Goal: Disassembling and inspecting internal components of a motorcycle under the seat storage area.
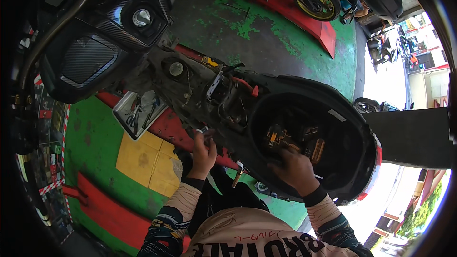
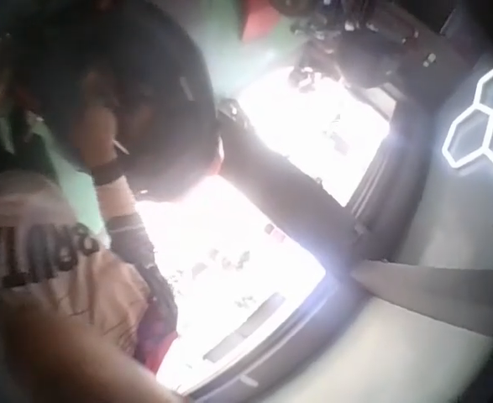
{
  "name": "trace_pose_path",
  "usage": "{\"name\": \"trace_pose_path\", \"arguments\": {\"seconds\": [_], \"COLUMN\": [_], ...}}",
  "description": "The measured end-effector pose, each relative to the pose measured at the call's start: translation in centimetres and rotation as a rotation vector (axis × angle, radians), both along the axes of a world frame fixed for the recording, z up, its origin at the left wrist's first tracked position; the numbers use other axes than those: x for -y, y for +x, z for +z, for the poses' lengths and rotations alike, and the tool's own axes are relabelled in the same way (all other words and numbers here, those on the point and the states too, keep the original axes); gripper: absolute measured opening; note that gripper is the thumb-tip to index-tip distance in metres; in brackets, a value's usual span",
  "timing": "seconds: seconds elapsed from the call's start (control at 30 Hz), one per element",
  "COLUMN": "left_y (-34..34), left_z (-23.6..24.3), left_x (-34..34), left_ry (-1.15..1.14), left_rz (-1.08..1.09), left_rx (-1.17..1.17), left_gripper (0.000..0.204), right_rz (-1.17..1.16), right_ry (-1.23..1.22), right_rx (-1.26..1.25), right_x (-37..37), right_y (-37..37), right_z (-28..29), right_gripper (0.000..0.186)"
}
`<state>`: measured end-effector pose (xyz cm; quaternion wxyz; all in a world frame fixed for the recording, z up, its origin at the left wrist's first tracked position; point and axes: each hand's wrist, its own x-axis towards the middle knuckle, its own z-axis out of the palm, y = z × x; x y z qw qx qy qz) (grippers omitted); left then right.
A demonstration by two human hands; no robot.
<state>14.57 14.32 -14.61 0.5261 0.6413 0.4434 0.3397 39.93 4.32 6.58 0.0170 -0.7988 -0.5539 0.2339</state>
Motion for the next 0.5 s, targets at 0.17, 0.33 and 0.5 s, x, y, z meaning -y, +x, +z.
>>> {"name": "trace_pose_path", "arguments": {"seconds": [0.17,0.33,0.5], "left_y": [-1.3,-0.4,3.1], "left_z": [0.8,-1.6,-3.6], "left_x": [2.2,3.3,3.6], "left_ry": [-0.182,-0.419,-0.555], "left_rz": [0.138,0.244,0.311], "left_rx": [0.044,0.288,0.446], "left_gripper": [0.042,0.057,0.063], "right_rz": [0.155,0.215,0.252], "right_ry": [-0.239,-0.223,-0.211], "right_rx": [-0.025,0.001,0.054], "right_x": [0.7,1.2,2.2], "right_y": [-3.8,-3.5,-3.0], "right_z": [-0.1,-0.7,-1.4], "right_gripper": [0.041,0.043,0.043]}}
